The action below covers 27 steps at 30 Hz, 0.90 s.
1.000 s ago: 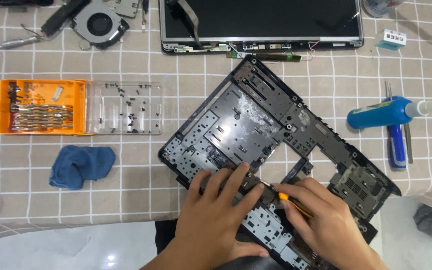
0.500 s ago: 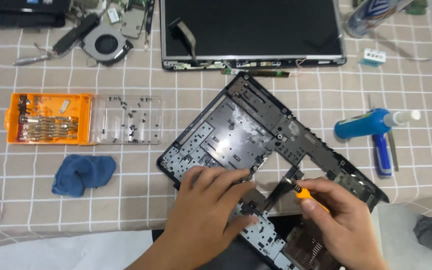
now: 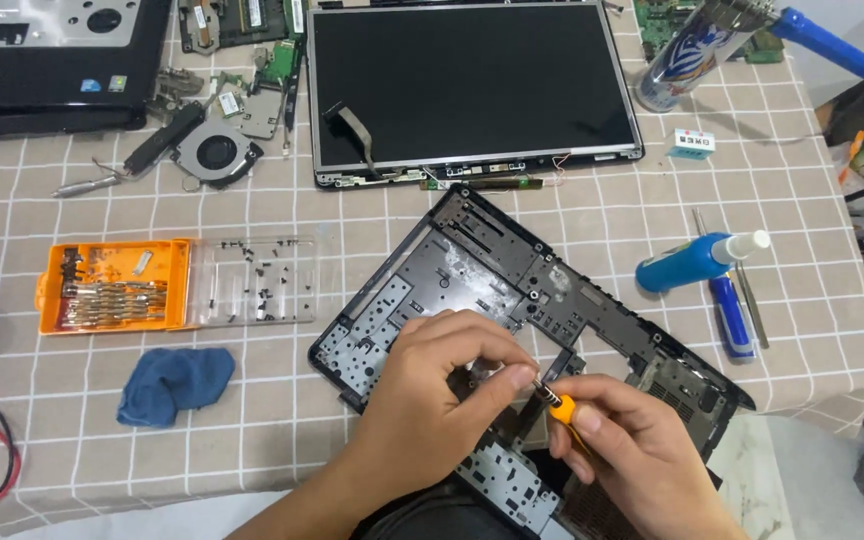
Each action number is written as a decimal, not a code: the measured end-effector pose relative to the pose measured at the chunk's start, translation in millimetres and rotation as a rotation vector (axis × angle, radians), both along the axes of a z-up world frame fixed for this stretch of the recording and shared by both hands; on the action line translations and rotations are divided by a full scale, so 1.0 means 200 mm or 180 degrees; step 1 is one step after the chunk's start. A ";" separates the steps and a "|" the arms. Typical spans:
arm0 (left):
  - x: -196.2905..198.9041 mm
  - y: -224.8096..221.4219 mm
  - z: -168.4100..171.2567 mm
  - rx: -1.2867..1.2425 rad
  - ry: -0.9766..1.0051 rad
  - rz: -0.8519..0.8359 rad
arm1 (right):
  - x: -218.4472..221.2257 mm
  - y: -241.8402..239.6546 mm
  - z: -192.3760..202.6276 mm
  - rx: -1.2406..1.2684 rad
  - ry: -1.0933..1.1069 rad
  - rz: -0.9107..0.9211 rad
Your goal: Disassembling, cleaning, and soldering components of a laptop chassis on a repair bench.
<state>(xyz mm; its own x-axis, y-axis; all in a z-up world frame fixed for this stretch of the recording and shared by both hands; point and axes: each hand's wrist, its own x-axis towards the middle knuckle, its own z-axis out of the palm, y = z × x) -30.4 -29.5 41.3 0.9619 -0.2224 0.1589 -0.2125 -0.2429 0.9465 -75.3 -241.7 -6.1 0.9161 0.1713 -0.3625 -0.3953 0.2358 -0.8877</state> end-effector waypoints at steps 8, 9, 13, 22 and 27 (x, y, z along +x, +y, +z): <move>0.04 0.03 -0.02 -0.0778 0.1597 -0.0282 | 0.01 0.02 0.03 -0.0464 0.0050 0.0143; 0.04 0.03 -0.04 -0.1066 0.1856 -0.0359 | 0.00 0.03 0.03 -0.0169 0.0031 0.0116; 0.08 0.06 -0.07 -0.1024 0.2318 -0.0056 | 0.00 0.03 0.04 0.0424 0.0103 -0.0023; 0.11 0.07 -0.06 -0.2289 0.2838 -0.0069 | -0.02 -0.01 0.01 0.1032 0.0057 -0.0558; 0.11 0.06 -0.05 -0.2244 0.2721 -0.0092 | 0.03 -0.10 -0.04 0.1215 -0.0376 -0.1049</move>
<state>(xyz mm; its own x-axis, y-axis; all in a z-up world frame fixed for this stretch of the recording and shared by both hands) -8.3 -17.1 31.5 0.8110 -0.3676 -0.4551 0.5799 0.4024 0.7083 -70.0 -262.2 -13.3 0.9746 -0.0335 -0.2214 -0.1478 0.6467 -0.7483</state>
